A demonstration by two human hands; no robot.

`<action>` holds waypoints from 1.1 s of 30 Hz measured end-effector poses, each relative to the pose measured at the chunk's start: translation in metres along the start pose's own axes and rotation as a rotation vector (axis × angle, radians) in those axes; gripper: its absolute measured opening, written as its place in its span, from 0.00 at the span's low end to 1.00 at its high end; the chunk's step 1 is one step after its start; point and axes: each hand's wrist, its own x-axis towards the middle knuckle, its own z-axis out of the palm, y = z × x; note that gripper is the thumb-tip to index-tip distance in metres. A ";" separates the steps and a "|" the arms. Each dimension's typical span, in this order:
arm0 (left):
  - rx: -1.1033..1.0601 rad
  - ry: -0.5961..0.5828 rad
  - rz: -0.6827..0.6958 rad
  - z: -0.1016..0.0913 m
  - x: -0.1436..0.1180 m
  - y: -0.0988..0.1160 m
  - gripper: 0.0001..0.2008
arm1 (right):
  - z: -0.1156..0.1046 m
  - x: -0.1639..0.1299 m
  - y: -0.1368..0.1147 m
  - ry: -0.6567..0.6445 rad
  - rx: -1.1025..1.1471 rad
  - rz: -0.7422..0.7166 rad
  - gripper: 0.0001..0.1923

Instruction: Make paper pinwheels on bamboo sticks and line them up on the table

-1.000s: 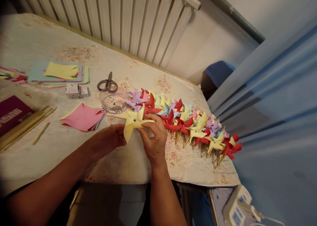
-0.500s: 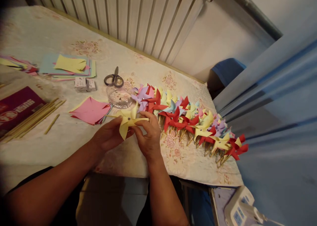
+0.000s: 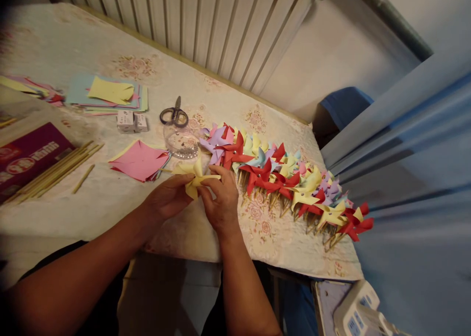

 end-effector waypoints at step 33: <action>0.120 0.086 0.067 0.003 -0.002 0.011 0.06 | -0.005 0.003 -0.002 0.029 0.032 0.142 0.05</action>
